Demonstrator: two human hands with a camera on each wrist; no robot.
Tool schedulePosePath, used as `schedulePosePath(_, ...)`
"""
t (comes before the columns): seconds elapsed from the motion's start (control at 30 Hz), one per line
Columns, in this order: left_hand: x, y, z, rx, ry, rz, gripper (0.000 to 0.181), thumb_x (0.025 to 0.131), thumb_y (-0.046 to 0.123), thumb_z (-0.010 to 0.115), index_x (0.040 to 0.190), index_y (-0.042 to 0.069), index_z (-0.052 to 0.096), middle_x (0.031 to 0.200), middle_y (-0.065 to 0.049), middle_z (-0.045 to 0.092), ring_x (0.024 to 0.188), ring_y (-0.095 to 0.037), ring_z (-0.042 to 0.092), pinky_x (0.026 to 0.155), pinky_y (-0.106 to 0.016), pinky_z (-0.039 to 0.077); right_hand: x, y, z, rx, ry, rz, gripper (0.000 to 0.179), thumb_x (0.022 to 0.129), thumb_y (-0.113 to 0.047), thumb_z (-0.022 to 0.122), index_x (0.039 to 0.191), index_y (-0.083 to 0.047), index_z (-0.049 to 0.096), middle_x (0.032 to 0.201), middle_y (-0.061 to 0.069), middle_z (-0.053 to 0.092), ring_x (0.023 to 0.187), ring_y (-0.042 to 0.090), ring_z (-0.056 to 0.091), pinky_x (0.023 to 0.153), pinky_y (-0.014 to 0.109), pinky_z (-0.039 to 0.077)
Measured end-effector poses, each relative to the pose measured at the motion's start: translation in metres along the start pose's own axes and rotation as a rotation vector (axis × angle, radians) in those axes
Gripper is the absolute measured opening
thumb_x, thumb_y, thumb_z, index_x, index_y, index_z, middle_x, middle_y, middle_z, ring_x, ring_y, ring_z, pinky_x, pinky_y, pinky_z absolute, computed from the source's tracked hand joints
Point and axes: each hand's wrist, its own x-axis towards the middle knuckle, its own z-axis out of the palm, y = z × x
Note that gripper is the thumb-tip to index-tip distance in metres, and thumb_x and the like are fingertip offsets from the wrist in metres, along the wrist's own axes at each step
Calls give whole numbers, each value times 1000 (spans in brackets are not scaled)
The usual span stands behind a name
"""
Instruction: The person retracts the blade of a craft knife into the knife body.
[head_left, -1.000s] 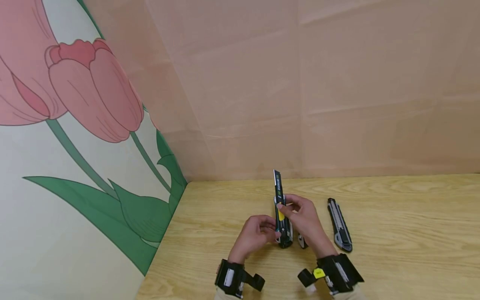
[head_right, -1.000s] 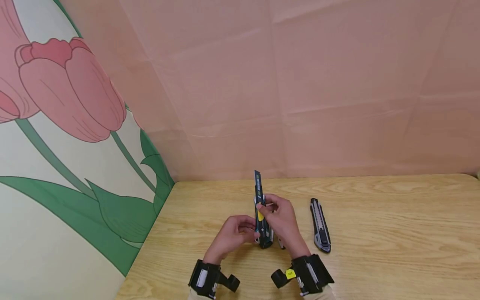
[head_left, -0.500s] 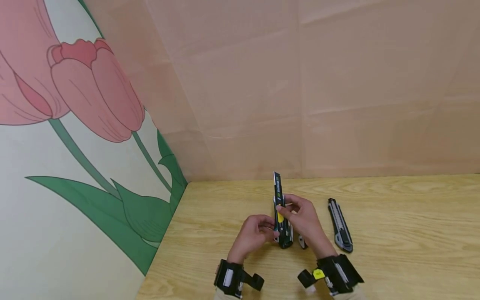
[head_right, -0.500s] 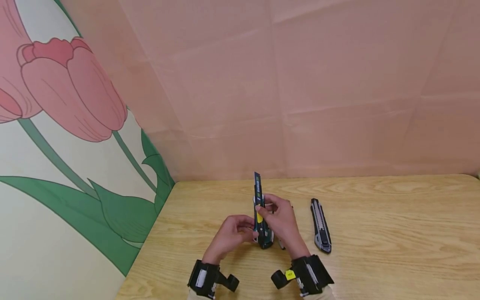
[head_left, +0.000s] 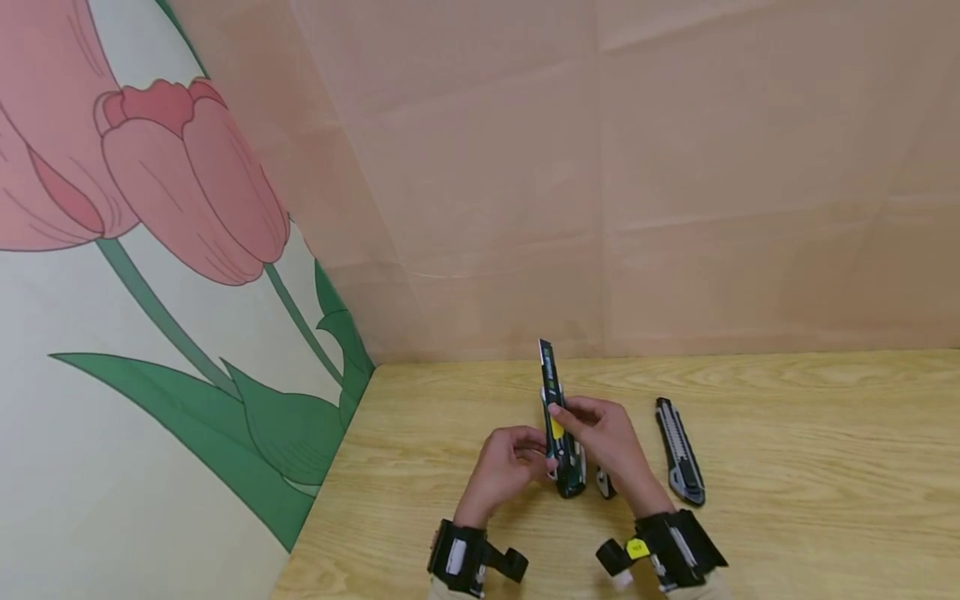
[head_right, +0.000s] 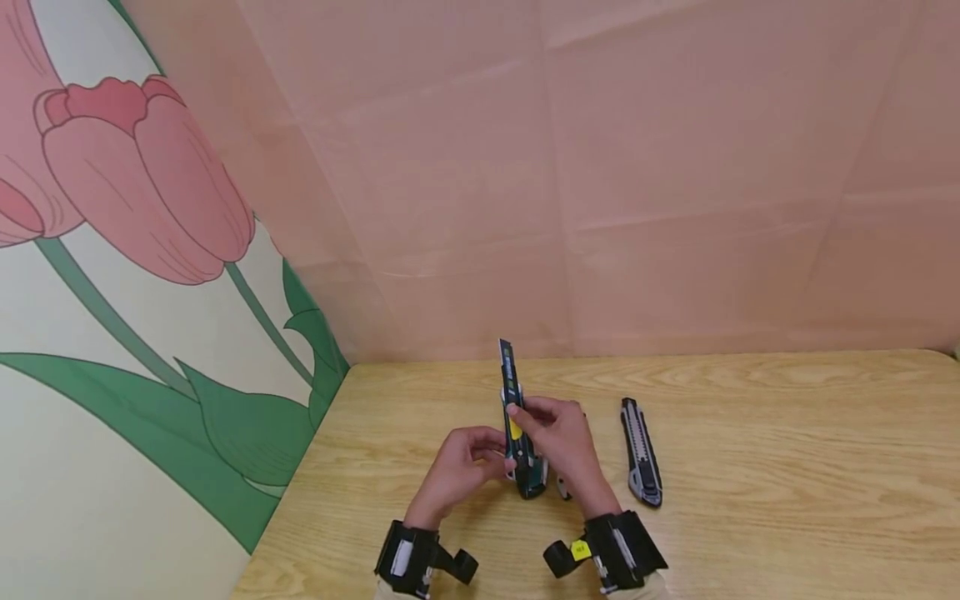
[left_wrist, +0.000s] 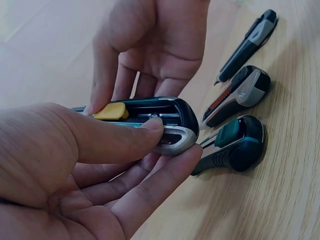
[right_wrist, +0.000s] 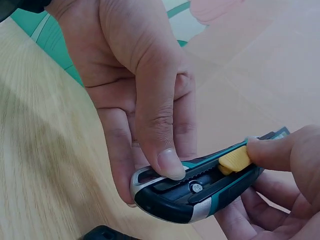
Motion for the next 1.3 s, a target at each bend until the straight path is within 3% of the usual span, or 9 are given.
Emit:
schedulePosePath(0.23, -2, 0, -3, 3, 2, -27, 18, 79, 11, 73, 96, 18, 70, 91, 2, 71, 79, -17, 67, 67, -33, 57, -2, 0, -3, 59, -51, -57, 36, 86, -35, 67, 113, -11, 67, 109, 14, 69, 96, 23, 62, 90, 46, 52)
schedulePosePath(0.4, -3, 0, -5, 39, 23, -4, 18, 79, 14, 74, 96, 17, 71, 91, 3, 72, 79, -15, 66, 70, -33, 56, -3, 0, -2, 68, -64, -94, 34, 86, -30, 67, 114, -10, 66, 108, 15, 69, 96, 23, 64, 92, 48, 51)
schedulePosePath(0.93, 2, -9, -2, 21, 32, -17, 20, 80, 12, 73, 100, 13, 71, 96, -3, 72, 81, -19, 66, 70, -34, 56, 0, 6, 0, 48, -61, -95, 31, 86, -26, 67, 113, -11, 66, 105, 14, 70, 93, 23, 63, 89, 45, 51)
schedulePosePath(1.3, 0, -6, -2, -55, 58, -64, 19, 77, 19, 76, 95, 19, 72, 92, 2, 73, 81, -16, 67, 74, -39, 57, 0, 7, -1, 58, -40, -60, 34, 86, -28, 68, 115, -12, 65, 108, 14, 69, 95, 24, 61, 90, 46, 49)
